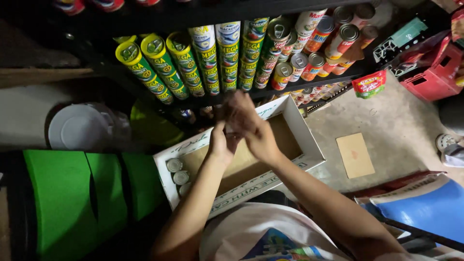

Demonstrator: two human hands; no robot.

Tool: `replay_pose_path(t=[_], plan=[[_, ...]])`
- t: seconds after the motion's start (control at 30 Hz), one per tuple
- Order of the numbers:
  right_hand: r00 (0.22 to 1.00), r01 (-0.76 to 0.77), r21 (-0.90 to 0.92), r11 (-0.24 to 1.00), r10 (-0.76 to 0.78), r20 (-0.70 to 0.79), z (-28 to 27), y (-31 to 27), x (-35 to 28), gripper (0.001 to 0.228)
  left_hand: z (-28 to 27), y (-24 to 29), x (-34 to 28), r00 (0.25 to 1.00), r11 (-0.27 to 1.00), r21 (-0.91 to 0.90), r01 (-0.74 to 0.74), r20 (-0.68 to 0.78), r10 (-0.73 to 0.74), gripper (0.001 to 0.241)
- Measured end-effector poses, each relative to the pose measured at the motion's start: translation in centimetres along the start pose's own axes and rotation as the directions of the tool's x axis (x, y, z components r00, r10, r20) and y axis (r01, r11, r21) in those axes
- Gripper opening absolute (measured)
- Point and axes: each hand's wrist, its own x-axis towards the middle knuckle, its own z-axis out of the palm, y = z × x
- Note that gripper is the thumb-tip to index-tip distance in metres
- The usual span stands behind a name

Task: Stocking canned goods onto a grocery store shelf from a cardboard box.

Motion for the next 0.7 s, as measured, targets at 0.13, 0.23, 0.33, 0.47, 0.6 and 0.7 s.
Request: replay_pose_path(t=[0.13, 0.23, 0.33, 0.47, 0.6, 0.7], plan=[[0.937, -0.22, -0.005, 0.976, 0.21, -0.278, 1.7, 0.9, 0.2, 0.038, 3.8, 2.6, -4.2, 0.999, 0.997, -0.071, 0.013, 0.043, -0.01, 0.035], [0.996, -0.029, -0.084, 0.996, 0.021, -0.09, 2.5, -2.7, -0.8, 0.068, 3.9, 3.3, -4.0, 1.0, 0.994, -0.11, -0.01, 0.004, 0.01, 0.022], [0.996, 0.055, -0.14, 0.989, -0.044, 0.077, 2.4, -3.5, -0.6, 0.071, 2.5, 3.3, -2.5, 0.999, 0.993, -0.116, -0.029, 0.013, 0.031, 0.023], [0.998, -0.058, -0.214, 0.975, 0.061, 0.009, 1.5, -4.1, 2.2, 0.052, 0.3, 2.4, -0.7, 0.999, 0.992, -0.117, -0.042, 0.017, 0.044, 0.028], [0.844, -0.464, 0.096, 0.881, 0.472, -0.256, 2.8, 1.4, 1.2, 0.039, 0.4, 2.3, 0.1, 0.999, 0.991, -0.125, -0.043, 0.016, 0.045, 0.033], [0.882, -0.39, -0.163, 0.906, 0.317, -0.35, 3.9, -1.7, 0.1, 0.033, 1.0, 2.5, 0.0, 0.994, 0.985, -0.15, -0.089, 0.042, 0.097, 0.028]])
